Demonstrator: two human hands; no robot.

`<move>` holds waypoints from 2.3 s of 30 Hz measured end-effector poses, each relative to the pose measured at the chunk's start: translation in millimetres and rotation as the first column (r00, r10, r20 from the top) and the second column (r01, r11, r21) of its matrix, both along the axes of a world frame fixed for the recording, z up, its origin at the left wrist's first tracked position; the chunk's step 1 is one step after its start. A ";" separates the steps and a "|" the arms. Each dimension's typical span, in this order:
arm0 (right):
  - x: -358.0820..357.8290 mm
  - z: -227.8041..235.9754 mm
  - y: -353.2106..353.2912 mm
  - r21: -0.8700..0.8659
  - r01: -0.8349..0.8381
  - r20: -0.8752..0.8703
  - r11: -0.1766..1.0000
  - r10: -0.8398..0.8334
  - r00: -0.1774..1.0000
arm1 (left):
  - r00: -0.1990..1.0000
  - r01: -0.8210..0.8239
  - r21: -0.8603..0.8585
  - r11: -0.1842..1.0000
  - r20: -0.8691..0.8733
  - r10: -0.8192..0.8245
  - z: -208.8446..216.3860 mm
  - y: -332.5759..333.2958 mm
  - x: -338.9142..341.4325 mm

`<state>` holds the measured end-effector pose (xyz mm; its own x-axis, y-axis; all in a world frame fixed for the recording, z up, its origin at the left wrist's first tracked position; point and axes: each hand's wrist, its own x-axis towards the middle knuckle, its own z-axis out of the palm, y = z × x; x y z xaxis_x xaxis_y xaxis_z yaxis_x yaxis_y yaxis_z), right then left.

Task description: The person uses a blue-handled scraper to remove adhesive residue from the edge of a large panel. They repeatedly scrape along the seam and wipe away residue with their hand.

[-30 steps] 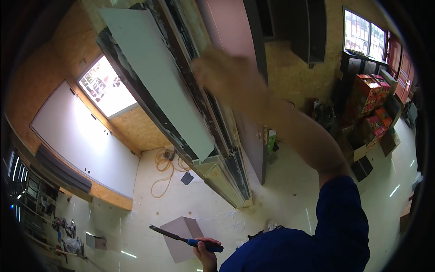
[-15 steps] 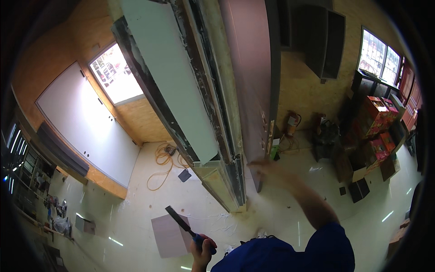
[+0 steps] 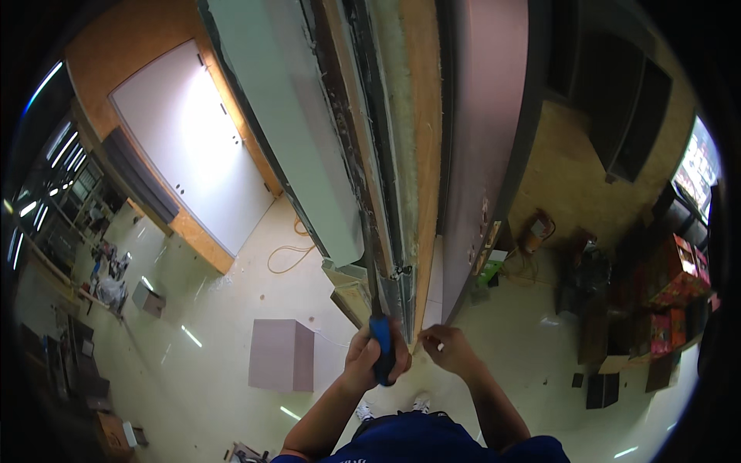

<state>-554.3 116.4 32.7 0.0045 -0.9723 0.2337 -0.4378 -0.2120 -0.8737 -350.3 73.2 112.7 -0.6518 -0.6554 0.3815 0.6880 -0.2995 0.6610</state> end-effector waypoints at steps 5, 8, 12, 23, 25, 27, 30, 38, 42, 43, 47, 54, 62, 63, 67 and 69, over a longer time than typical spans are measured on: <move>-28.9 -42.4 35.7 0.217 -0.015 0.018 0.976 0.012 1.000 | 0.905 -0.388 -0.042 0.921 0.170 0.389 5.6 1.4 -22.5; -38.0 -58.4 52.5 0.322 -0.014 0.044 0.947 -0.001 0.999 | 0.855 -0.472 -0.150 0.869 0.165 0.492 2.3 -5.5 -18.8; -38.5 -69.4 58.2 0.357 -0.044 0.030 0.933 0.036 0.999 | 0.776 -0.574 -0.272 0.772 0.119 0.619 17.2 -25.2 -17.7; -5.8 -57.2 35.7 0.312 -0.192 -0.002 0.930 0.203 0.979 | 0.733 -0.634 -0.258 0.729 0.101 0.673 41.8 -20.9 -20.4; -6.3 -55.3 32.9 0.258 -0.203 0.000 0.944 0.210 0.978 | 0.718 -0.644 -0.240 0.726 0.137 0.682 29.3 -13.4 -12.3; -6.4 -51.2 34.1 0.314 -0.202 0.016 0.928 0.207 0.978 | 0.695 -0.646 -0.254 0.720 0.195 0.692 30.1 -6.3 -2.0; -7.9 -52.3 34.7 0.367 -0.200 0.010 0.909 0.211 0.977 | 0.672 -0.641 -0.321 0.698 0.205 0.711 49.7 -14.2 -5.4; -6.8 -63.1 38.5 0.332 -0.233 0.044 0.914 0.232 0.972 | 0.654 -0.677 -0.213 0.704 0.263 0.709 19.1 9.3 -4.3; -9.7 -63.4 37.9 0.324 -0.226 0.003 0.919 0.238 0.971 | 0.653 -0.683 -0.195 0.704 0.267 0.708 22.0 9.2 -7.0; -10.1 -64.3 38.7 0.323 -0.225 -0.002 0.919 0.238 0.971 | 0.642 -0.690 -0.207 0.693 0.266 0.719 22.7 8.5 -8.1; -15.6 -65.9 40.2 0.352 -0.220 0.022 0.910 0.226 0.974 | 0.623 -0.705 -0.241 0.667 0.240 0.745 26.5 1.6 -11.7; -18.4 -65.8 35.5 0.375 -0.246 0.029 0.894 0.253 0.967 | 0.589 -0.699 -0.306 0.647 0.267 0.763 34.2 -2.4 -7.4; -14.2 -59.2 29.0 0.389 -0.266 0.006 0.882 0.286 0.958 | 0.589 -0.710 -0.300 0.637 0.242 0.771 64.3 -10.8 -13.4; -12.7 -58.5 29.6 0.391 -0.268 0.019 0.880 0.284 0.959 | 0.582 -0.706 -0.318 0.633 0.249 0.774 61.6 -9.8 -10.3; -9.5 -60.1 28.5 0.376 -0.275 0.026 0.885 0.287 0.958 | 0.565 -0.704 -0.310 0.639 0.301 0.769 49.6 1.2 0.0; -10.4 -61.2 28.8 0.367 -0.276 0.035 0.888 0.284 0.958 | 0.576 -0.684 -0.317 0.658 0.319 0.753 54.7 0.4 4.3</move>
<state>-564.7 145.2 -28.5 0.2900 -0.9468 -0.1394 -0.4247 0.0032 -0.9053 -346.0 73.6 167.3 -0.0985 -0.9350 0.3406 0.3049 0.2974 0.9048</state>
